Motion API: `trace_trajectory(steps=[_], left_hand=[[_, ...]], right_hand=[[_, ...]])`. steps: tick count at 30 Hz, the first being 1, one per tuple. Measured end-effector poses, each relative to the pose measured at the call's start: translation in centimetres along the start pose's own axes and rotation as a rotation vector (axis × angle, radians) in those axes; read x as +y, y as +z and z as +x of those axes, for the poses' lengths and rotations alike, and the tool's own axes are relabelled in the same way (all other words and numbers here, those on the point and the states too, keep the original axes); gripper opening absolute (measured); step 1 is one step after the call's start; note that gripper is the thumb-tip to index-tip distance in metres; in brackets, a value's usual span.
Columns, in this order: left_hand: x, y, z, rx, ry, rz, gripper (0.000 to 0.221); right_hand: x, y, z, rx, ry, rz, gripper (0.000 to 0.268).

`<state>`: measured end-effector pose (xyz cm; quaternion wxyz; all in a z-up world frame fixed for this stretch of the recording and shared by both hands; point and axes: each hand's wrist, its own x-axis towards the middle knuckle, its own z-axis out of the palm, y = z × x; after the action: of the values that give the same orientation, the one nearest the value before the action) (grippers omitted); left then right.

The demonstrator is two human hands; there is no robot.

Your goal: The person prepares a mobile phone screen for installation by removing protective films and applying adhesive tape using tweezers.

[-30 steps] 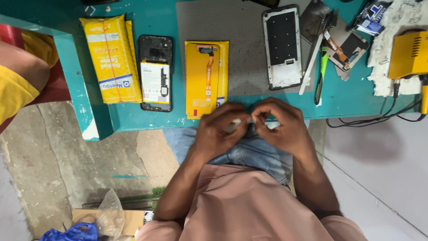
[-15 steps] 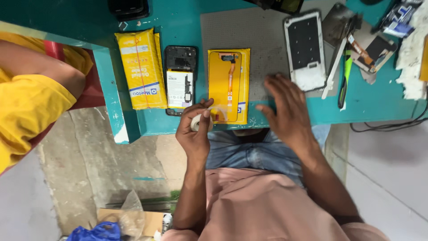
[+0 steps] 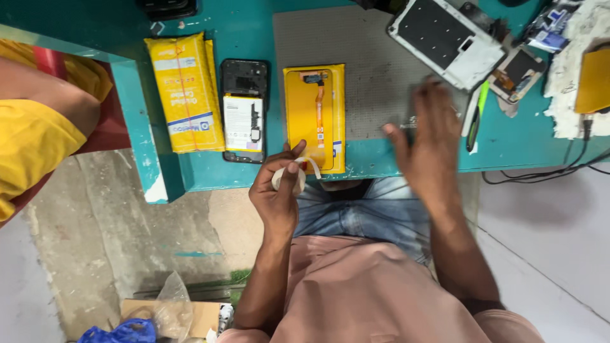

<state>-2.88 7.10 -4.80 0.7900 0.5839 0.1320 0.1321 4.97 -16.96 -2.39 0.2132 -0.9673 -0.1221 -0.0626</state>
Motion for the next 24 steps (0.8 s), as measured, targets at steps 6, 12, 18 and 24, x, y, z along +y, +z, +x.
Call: trace_trajectory(steps=[6,12,18,24], left_hand=[[0.1,0.8,-0.2,0.040,-0.203,-0.312,0.003],[-1.2,2.0,0.2,0.021,-0.272,-0.417,0.005],[-1.1,3.4,0.7,-0.021,-0.325,-0.474,0.007],[-0.5,4.5,0.6,-0.021,-0.485,-0.552,0.014]], right_hand=[[-4.4,2.1,-1.2,-0.095,-0.073,0.277,0.066],[-4.2,1.0,2.0,-0.079,-0.063,0.368,0.057],[-3.3,-0.1,4.4,-0.105,-0.089,0.397,0.054],[-2.5,-0.2,4.5,-0.139,-0.064,0.417,0.052]])
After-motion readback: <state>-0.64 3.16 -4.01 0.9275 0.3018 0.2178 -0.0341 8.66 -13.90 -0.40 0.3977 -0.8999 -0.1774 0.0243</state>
